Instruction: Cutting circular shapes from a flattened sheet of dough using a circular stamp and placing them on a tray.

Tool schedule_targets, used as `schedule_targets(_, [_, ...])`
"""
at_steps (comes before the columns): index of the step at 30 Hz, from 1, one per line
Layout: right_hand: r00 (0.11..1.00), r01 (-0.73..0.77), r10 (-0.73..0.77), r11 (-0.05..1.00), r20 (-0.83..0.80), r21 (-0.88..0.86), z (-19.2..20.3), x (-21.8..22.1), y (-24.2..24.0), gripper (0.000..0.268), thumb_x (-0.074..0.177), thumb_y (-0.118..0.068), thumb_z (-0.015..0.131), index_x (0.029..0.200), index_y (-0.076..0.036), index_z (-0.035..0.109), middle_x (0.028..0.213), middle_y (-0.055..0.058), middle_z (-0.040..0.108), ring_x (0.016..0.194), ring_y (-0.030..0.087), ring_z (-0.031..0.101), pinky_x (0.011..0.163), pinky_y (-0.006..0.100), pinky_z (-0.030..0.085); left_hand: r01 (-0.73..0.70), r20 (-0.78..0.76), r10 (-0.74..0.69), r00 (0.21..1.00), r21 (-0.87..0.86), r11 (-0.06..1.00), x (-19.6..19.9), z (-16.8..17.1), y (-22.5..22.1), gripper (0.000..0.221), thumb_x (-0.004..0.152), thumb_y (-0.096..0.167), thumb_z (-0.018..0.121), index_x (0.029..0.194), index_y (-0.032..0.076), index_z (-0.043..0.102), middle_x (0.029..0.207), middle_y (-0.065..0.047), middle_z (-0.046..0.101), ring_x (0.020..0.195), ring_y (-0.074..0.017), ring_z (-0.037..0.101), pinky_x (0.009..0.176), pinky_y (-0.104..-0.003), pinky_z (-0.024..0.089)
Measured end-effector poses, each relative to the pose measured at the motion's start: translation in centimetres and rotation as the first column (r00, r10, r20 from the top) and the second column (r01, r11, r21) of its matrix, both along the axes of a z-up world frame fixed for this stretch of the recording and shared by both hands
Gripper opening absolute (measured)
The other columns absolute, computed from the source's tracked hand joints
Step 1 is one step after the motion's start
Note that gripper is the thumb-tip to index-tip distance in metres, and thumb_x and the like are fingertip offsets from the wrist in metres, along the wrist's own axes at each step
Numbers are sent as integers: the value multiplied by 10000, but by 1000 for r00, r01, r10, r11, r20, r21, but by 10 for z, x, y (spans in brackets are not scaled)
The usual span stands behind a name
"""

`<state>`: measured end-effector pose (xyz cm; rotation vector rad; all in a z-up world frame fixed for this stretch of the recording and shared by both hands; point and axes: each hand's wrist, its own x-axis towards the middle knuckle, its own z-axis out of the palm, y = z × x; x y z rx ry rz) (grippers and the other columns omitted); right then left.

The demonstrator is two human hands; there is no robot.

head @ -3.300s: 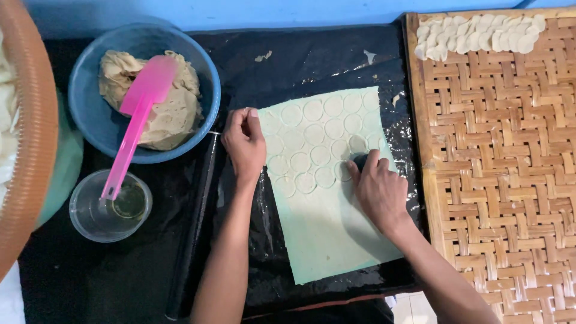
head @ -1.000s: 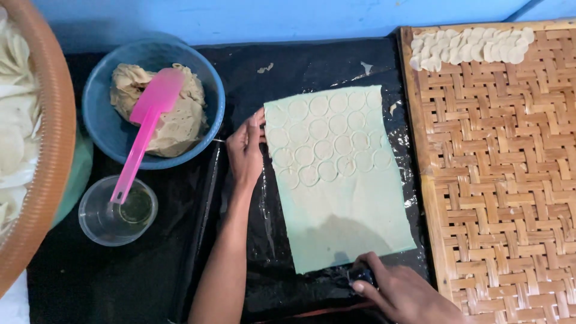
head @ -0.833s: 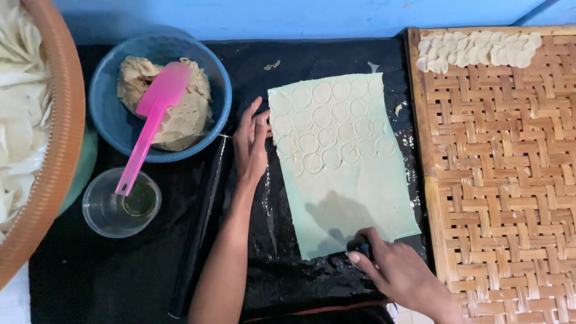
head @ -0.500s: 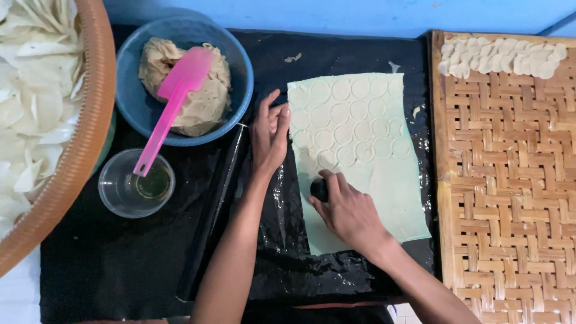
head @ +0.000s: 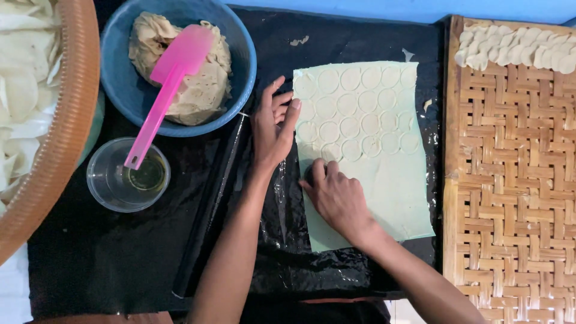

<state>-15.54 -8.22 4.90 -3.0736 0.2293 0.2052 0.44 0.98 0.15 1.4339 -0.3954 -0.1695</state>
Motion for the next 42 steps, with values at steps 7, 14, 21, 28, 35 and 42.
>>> schedule_targets(7, [1000,22,-21,999,19,-49,-7,0,7,514,997,-510,552,1127,-14,521,855,148,620,546,285,682,436,401,538,7,8,-6,1000,-33,999,0,-8,-2,537,1059,209,632,1511,-5,433,1204,-204,711,960,-160,715,814,-276,579])
schedule_targets(14, [975,217,-198,945,-102,243,28,-9,-23,502,1008,-478,547,1206,-23,472,970,202,666,691,420,703,576,523,544,-6,39,6,999,-3,1000,2,-9,0,524,1061,217,642,1501,1,458,1184,-195,723,943,-149,714,812,-270,579])
schedule_targets(21, [976,215,-217,935,-25,282,30,-24,-28,492,965,-370,627,1262,-12,467,1072,222,634,734,438,703,582,529,556,-12,24,12,1000,-4,1000,2,-9,-1,535,1049,221,646,1498,0,455,1168,-190,726,934,-143,722,806,-270,586])
schedule_targets(28, [989,141,-147,972,20,190,10,-16,-25,486,950,-382,635,1226,-10,490,988,196,621,698,397,703,525,499,544,-16,-9,16,1000,4,1000,2,-7,0,536,1039,212,658,1493,0,468,1177,-197,725,916,-153,704,807,-276,574])
schedule_targets(35, [996,88,-88,996,-34,10,7,-13,-32,475,1021,-478,543,1138,-20,506,912,167,616,624,311,706,458,425,544,-21,40,20,999,7,1000,1,-11,-2,534,1054,202,656,1511,9,458,1186,-196,718,935,-137,706,822,-278,579])
schedule_targets(42, [995,95,-96,995,-18,-34,0,-15,-21,512,1019,-492,521,1160,-1,498,881,175,618,595,310,705,447,414,554,-17,13,18,1000,-25,1000,-1,-9,-2,527,1060,183,643,1507,-15,446,1174,-182,724,918,-121,682,797,-246,556])
